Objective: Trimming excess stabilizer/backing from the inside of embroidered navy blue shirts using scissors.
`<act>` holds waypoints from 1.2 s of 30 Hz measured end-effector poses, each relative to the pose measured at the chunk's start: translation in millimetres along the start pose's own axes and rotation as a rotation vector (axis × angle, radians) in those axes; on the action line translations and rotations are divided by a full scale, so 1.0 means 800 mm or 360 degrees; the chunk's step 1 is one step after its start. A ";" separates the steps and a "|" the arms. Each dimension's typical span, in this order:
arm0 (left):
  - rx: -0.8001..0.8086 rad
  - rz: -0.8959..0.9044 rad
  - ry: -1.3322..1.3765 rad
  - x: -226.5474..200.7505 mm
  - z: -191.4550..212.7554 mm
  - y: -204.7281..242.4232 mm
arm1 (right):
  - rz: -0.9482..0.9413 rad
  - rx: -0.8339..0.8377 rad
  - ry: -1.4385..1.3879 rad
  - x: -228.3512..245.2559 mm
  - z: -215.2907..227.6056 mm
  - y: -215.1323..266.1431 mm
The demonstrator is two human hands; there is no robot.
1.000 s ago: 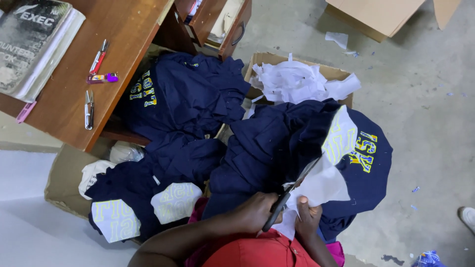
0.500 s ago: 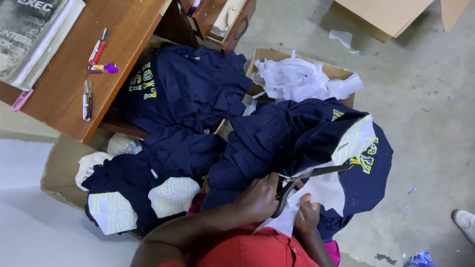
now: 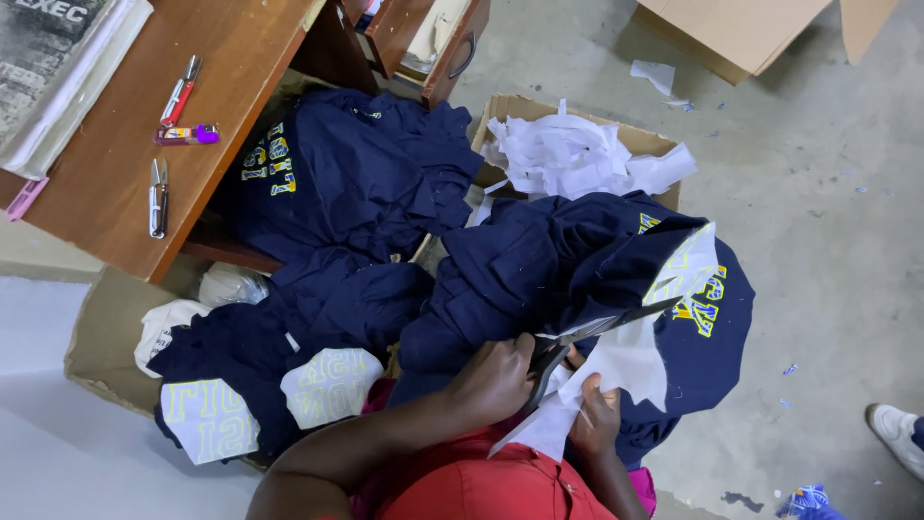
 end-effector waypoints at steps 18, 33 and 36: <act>-0.0063 0.0104 -0.0244 0.006 -0.024 -0.012 | -0.0029 -0.0455 0.2709 0.211 -0.213 -0.075; 0.0614 0.0042 0.0365 -0.018 0.004 -0.002 | -0.0059 -0.0453 0.1195 0.216 -0.094 -0.080; 0.0569 0.0248 0.0195 -0.011 0.004 -0.007 | -0.0037 -0.0401 0.1151 0.220 -0.107 -0.087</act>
Point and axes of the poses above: each hand's wrist, its own y-axis away from the middle knuckle, its own z-axis out of the back of the hand, x = y × z, the point moved 3 cm from there along -y, towards the middle knuckle, and after that the axes turned 12 degrees about x, right-handed, at the moved point
